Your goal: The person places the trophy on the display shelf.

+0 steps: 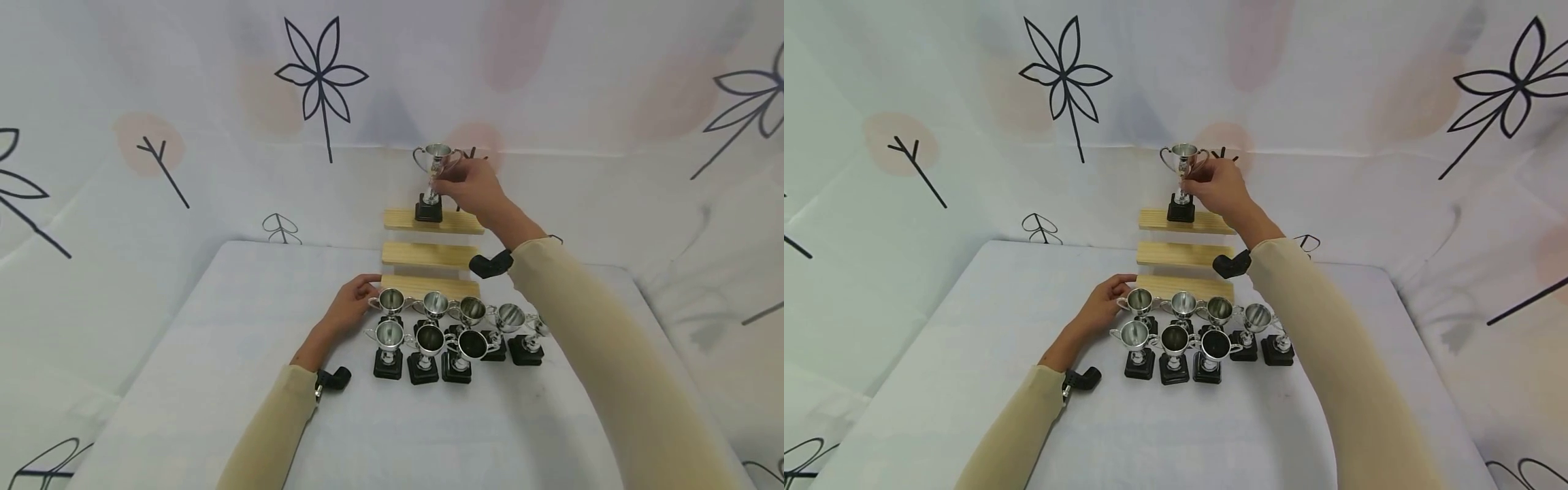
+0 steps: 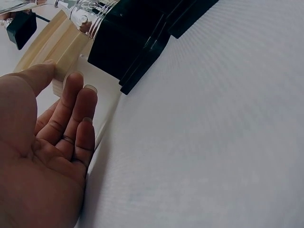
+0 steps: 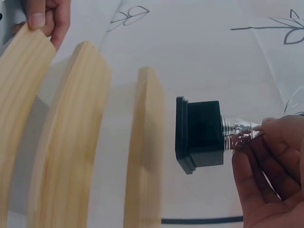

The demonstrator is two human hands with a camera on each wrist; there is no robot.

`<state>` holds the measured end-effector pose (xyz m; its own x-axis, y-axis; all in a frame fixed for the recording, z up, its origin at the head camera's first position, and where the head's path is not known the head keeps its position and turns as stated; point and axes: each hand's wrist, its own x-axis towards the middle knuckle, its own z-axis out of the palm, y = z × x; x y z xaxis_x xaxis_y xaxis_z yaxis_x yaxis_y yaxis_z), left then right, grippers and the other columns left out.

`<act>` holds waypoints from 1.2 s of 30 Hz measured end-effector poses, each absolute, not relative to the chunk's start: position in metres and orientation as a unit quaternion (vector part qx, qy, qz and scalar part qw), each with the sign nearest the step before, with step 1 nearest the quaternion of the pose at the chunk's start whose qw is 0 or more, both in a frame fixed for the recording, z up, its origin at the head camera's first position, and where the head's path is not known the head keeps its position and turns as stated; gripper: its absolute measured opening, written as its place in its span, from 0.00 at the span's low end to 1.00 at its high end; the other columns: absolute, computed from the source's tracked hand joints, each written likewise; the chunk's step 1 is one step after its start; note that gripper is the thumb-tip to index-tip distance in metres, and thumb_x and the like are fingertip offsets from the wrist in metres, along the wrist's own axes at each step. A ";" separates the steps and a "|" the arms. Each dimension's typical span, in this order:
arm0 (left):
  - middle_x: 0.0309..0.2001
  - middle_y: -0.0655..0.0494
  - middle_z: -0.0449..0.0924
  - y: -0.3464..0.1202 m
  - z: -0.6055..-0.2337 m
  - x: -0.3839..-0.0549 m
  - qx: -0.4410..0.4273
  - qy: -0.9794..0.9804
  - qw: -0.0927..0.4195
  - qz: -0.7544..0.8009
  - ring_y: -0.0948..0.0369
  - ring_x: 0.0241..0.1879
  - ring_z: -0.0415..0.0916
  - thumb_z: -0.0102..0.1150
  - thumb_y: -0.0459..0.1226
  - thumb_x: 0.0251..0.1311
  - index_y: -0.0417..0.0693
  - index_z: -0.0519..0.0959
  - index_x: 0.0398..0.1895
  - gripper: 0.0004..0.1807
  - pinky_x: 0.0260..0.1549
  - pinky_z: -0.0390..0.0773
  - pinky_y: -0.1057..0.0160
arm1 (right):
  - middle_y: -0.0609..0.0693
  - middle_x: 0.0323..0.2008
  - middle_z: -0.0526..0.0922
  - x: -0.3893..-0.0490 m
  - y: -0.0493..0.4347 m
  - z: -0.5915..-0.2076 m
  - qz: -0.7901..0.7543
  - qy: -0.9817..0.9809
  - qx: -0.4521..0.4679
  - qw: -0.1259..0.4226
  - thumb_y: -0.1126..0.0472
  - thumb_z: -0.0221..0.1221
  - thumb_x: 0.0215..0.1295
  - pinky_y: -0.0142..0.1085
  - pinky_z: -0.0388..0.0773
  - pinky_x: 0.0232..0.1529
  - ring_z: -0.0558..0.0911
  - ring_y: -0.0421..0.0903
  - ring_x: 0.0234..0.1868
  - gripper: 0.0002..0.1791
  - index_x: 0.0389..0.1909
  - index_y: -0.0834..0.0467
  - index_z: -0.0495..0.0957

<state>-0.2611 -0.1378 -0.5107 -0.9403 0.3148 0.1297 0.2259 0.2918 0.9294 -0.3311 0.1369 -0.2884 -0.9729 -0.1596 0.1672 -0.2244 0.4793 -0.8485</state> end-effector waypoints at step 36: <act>0.37 0.49 0.86 -0.138 -0.509 -0.262 0.167 0.803 0.038 0.570 0.62 0.39 0.82 0.57 0.35 0.79 0.37 0.73 0.71 0.22 0.47 0.76 0.63 | 0.58 0.55 0.84 -0.346 0.083 -0.314 0.530 -0.844 0.077 0.016 0.60 0.64 0.75 0.46 0.76 0.62 0.81 0.52 0.57 0.16 0.58 0.64 0.83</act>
<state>-0.2621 -0.1376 -0.5092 -0.9410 0.3124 0.1301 0.2258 0.2935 0.9289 -0.3463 0.0831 -0.3143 -0.9875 -0.1134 0.1095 -0.1479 0.4264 -0.8924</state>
